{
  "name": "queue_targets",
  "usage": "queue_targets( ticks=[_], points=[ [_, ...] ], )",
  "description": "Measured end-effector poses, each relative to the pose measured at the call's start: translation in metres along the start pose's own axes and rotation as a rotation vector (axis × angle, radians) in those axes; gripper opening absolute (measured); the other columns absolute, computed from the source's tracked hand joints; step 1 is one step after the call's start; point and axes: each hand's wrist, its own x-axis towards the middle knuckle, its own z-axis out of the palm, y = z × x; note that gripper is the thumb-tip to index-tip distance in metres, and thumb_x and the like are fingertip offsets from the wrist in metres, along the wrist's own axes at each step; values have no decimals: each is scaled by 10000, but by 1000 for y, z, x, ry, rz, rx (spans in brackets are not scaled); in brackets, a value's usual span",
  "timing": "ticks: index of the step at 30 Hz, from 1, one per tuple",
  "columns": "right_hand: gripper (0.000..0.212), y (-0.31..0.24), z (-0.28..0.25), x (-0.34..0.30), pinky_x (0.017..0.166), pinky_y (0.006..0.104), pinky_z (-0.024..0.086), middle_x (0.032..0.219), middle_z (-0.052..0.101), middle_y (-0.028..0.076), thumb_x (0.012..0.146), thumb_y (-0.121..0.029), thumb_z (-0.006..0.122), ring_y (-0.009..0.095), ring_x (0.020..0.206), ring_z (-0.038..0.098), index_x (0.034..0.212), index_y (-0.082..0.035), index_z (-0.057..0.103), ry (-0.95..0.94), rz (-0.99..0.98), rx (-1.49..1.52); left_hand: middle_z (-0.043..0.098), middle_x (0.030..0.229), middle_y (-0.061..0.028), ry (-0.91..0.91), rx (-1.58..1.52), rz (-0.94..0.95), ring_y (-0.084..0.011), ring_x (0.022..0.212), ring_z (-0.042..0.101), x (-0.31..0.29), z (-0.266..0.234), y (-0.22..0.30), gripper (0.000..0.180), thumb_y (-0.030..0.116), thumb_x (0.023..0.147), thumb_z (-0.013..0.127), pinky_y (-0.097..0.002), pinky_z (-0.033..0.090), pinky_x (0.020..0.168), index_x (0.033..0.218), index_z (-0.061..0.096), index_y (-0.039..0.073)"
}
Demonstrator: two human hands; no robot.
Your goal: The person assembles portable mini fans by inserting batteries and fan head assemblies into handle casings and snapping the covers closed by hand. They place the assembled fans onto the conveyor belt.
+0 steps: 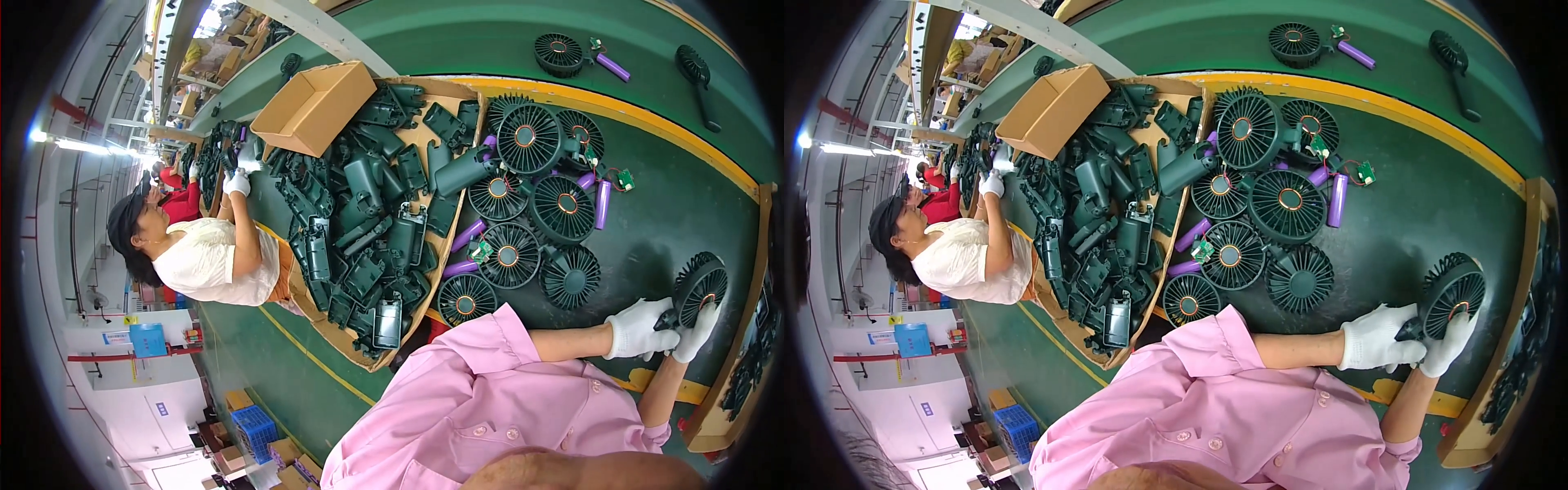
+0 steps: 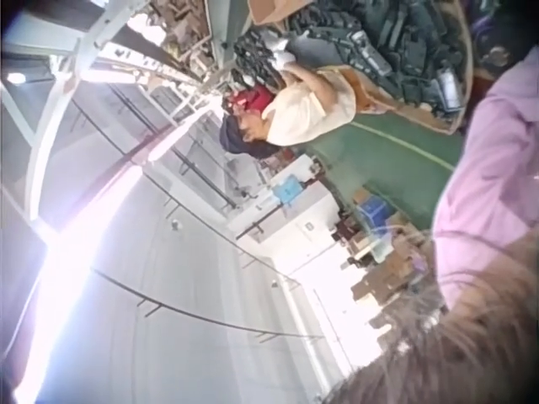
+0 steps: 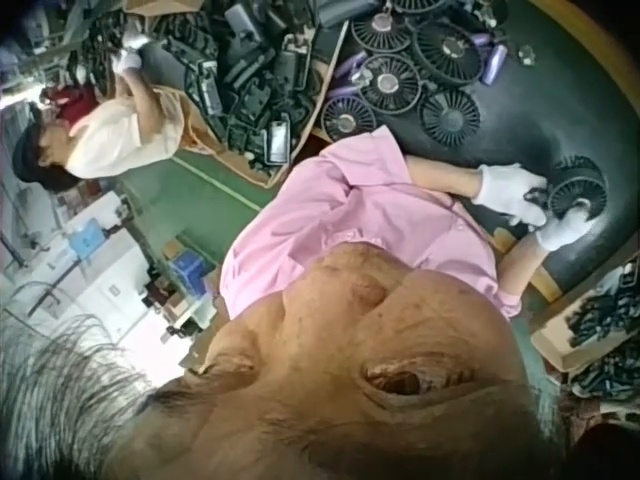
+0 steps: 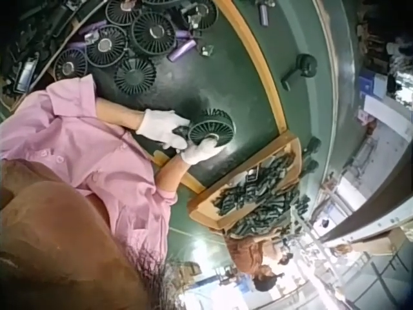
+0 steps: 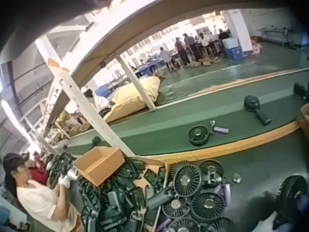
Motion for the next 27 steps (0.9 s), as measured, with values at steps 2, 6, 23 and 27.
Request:
queue_targets(
  ticks=[2, 6, 23, 27],
  points=[
    [432, 4, -8, 8, 931, 364, 490, 1217, 576, 116, 971, -249, 463, 195, 1048, 600, 1327, -3, 454, 63, 16, -128, 645, 725, -88, -8, -37, -51, -161, 484, 595, 0, 0, 1, 329, 232, 831, 628, -293, 495, 480, 1047, 523, 7],
    [478, -5, 21, 5, 916, 362, 510, 1241, 552, 144, 898, -161, 436, 219, 1050, 603, 1343, 15, 428, 54, -4, -162, 643, 713, -82, 24, -52, -28, -154, 477, 586, 2, -2, -4, 317, 245, 841, 625, -290, 488, 470, 1031, 537, 7],
    [634, -10, 29, -3, 873, 344, 522, 1200, 573, 137, 893, -397, 601, 224, 1012, 618, 1328, 28, 421, -14, -37, -102, 630, 638, -99, 76, 35, 78, -191, 450, 582, -5, 0, 3, 390, 351, 870, 610, -308, 465, 450, 983, 552, -17],
    [618, -23, 55, -5, 869, 349, 520, 1193, 573, 139, 899, -392, 594, 220, 1007, 617, 1319, 28, 425, -25, -102, -130, 627, 625, -104, 87, 54, 100, -192, 447, 581, -3, -2, -2, 411, 375, 874, 608, -309, 460, 448, 973, 548, -20]
  ],
)
